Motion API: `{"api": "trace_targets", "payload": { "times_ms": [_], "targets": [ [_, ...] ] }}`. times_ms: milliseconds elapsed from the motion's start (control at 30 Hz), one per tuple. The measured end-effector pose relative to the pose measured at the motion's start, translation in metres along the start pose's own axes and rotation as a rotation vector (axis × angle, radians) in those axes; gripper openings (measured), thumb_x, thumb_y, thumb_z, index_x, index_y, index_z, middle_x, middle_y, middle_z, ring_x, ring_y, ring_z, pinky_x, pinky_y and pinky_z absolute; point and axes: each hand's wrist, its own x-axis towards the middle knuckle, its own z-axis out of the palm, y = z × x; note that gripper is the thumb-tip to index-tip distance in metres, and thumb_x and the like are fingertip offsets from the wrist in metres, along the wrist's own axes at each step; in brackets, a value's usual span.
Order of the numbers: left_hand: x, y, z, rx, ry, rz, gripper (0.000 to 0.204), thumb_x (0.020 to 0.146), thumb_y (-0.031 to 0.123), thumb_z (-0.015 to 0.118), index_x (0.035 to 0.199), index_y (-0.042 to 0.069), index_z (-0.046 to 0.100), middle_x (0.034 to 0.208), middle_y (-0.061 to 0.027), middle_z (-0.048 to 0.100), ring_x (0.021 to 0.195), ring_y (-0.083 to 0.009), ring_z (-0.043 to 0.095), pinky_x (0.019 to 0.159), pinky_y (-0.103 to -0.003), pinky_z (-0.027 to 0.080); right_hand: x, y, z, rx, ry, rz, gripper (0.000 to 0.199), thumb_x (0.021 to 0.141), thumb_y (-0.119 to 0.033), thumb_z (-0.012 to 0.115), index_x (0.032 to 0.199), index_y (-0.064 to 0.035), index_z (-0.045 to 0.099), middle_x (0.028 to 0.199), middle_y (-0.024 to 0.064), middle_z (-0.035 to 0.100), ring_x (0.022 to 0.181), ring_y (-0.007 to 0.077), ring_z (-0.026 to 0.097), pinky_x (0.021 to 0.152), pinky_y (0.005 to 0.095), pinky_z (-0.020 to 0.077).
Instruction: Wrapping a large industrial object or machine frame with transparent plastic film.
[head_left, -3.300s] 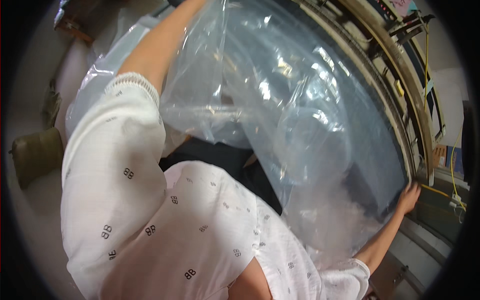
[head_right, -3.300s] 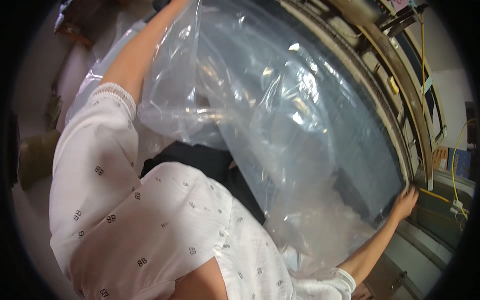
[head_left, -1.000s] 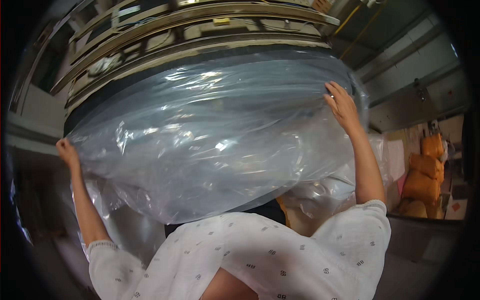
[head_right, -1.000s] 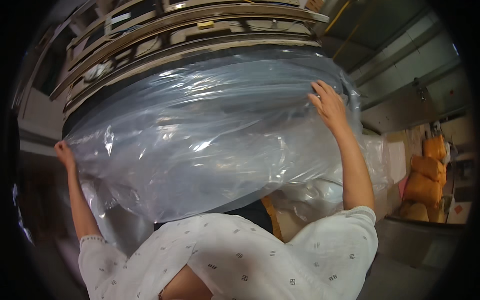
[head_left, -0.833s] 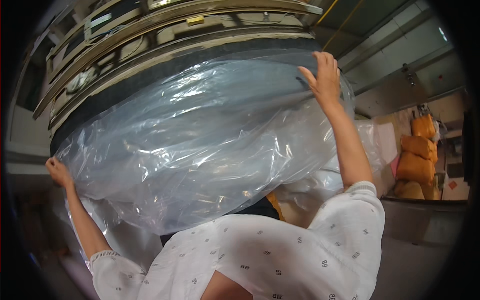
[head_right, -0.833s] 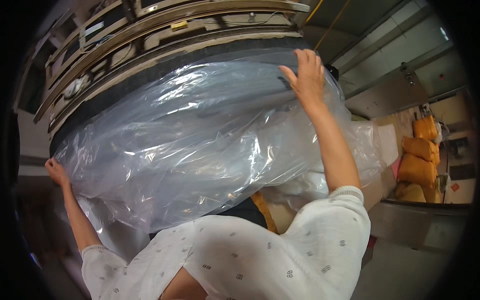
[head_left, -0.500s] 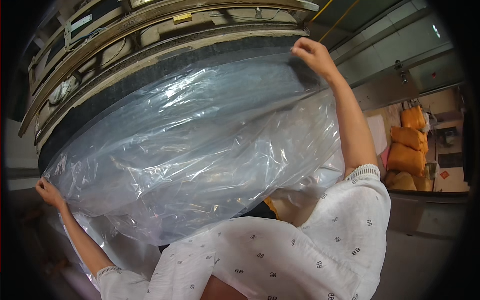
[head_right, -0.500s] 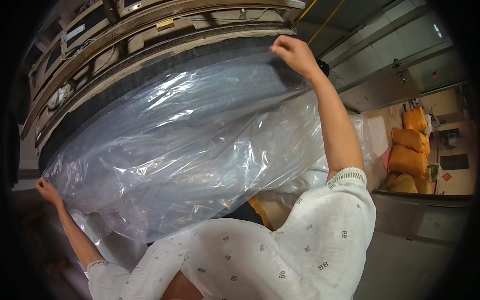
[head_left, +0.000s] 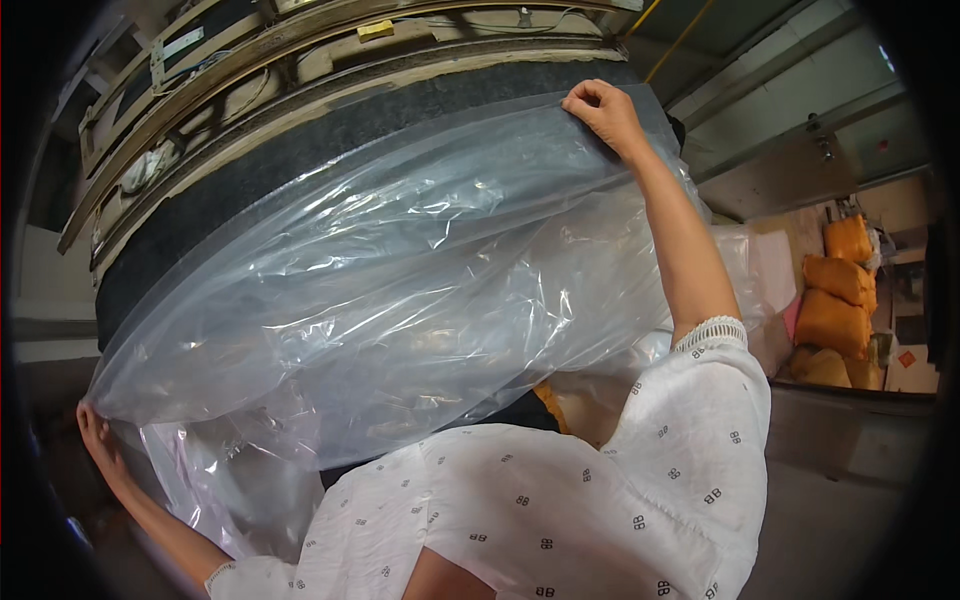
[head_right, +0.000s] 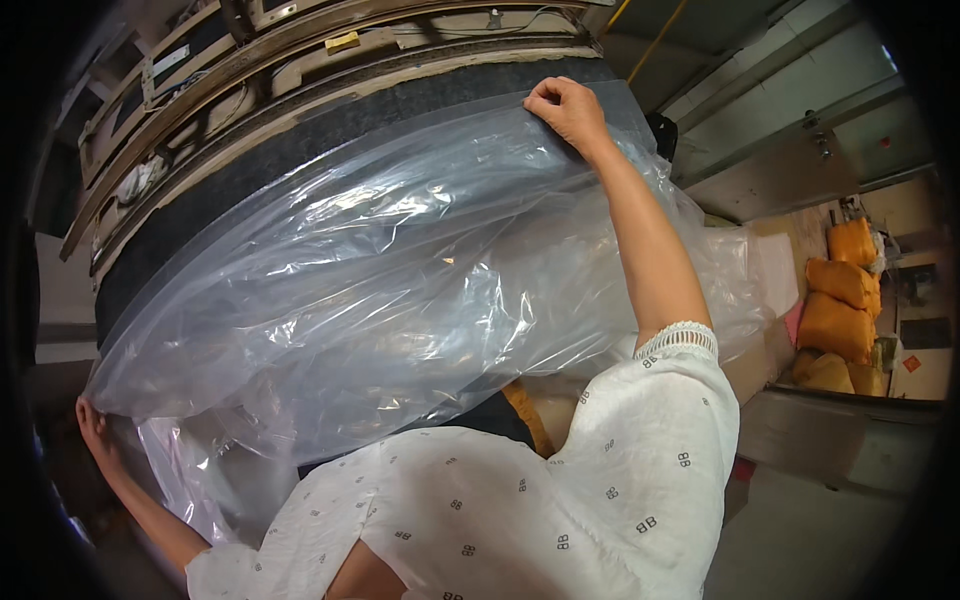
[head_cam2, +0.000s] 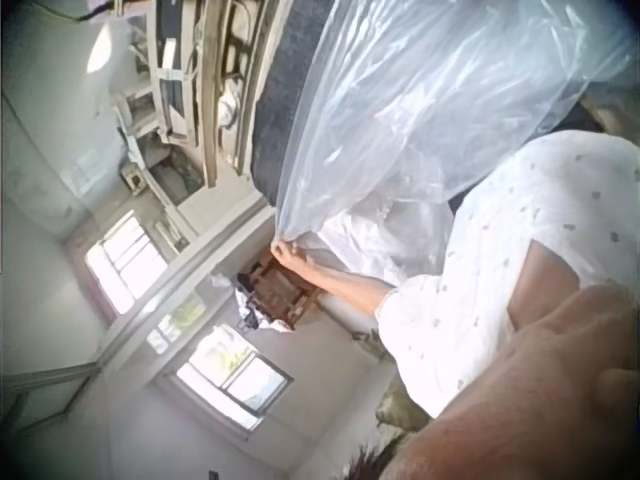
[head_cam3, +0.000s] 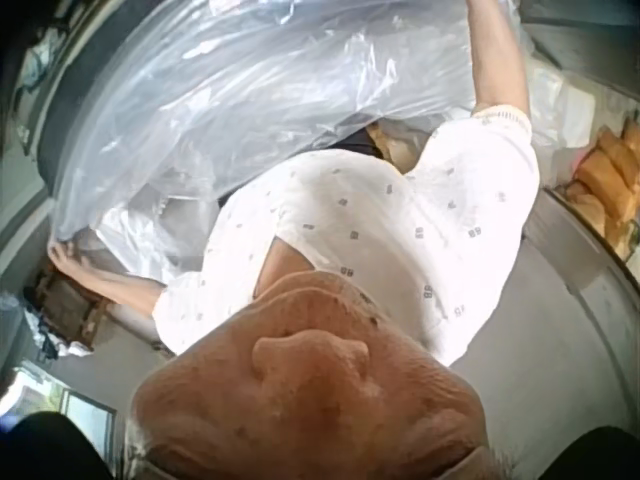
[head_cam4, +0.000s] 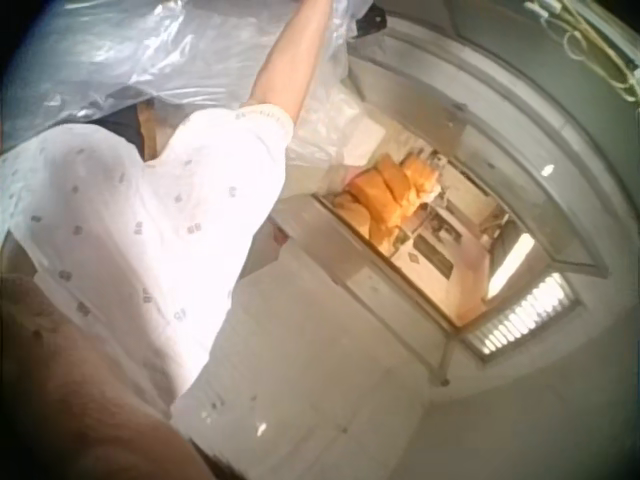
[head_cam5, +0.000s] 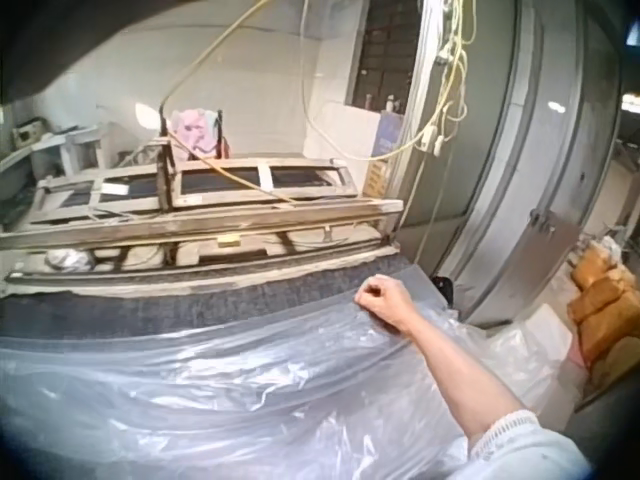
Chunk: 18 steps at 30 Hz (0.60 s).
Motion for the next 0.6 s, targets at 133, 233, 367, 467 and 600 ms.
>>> {"api": "trace_targets", "payload": {
  "times_ms": [133, 233, 367, 467, 600],
  "targets": [
    [-0.024, -0.009, -0.061, -0.051, -0.131, -0.021, 0.032, 0.087, 0.022, 0.056, 0.116, 0.01, 0.049, 0.102, 0.0017, 0.053, 0.08, -0.0041, 0.047, 0.063, -0.014, 0.036, 0.002, 0.005, 0.008, 0.036, -0.027, 0.048, 0.016, 0.074, -0.021, 0.065, 0.083, -0.0081, 0.063, 0.077, 0.0017, 0.06, 0.07, 0.0133, 0.056, 0.065, 0.0264, 0.0428],
    [-0.025, -0.031, -0.073, 0.031, -0.092, -0.029, 0.039, 0.087, 0.025, 0.056, 0.121, 0.009, 0.047, 0.107, 0.0022, 0.054, 0.088, -0.0049, 0.05, 0.071, -0.018, 0.038, 0.012, 0.014, 0.011, 0.24, -0.074, -0.089, 0.013, 0.077, -0.017, 0.063, 0.084, -0.007, 0.062, 0.08, 0.0026, 0.058, 0.074, 0.0127, 0.054, 0.07, 0.0254, 0.0432],
    [-0.035, 0.023, 0.042, 0.223, 0.216, -0.103, 0.038, 0.084, 0.029, 0.06, 0.117, 0.011, 0.053, 0.105, 0.0059, 0.056, 0.091, -0.0046, 0.051, 0.074, -0.019, 0.037, 0.04, -0.016, -0.034, 0.103, 0.01, -0.179, 0.019, 0.083, -0.019, 0.058, 0.096, -0.0052, 0.061, 0.097, 0.0039, 0.057, 0.092, 0.0153, 0.053, 0.083, 0.0249, 0.0402],
    [0.005, 0.035, 0.097, -0.1, 0.19, 0.149, 0.028, 0.085, 0.02, 0.058, 0.109, 0.004, 0.056, 0.099, -0.0026, 0.059, 0.085, -0.01, 0.054, 0.075, -0.023, 0.043, 0.084, -0.007, -0.078, 0.476, 0.285, -0.084, 0.024, 0.085, -0.018, 0.055, 0.103, -0.0019, 0.057, 0.102, 0.0061, 0.058, 0.092, 0.0138, 0.054, 0.084, 0.0264, 0.0416],
    [0.016, 0.075, 0.209, -0.123, 0.448, 0.149, 0.019, 0.087, 0.021, 0.051, 0.087, 0.004, 0.059, 0.085, -0.0082, 0.059, 0.08, -0.0216, 0.055, 0.069, -0.035, 0.044, 0.118, 0.049, -0.069, 0.399, 0.358, 0.044, 0.03, 0.089, -0.025, 0.049, 0.102, 0.0011, 0.055, 0.097, 0.0079, 0.059, 0.089, 0.0169, 0.056, 0.079, 0.0287, 0.044]
  ]
}}
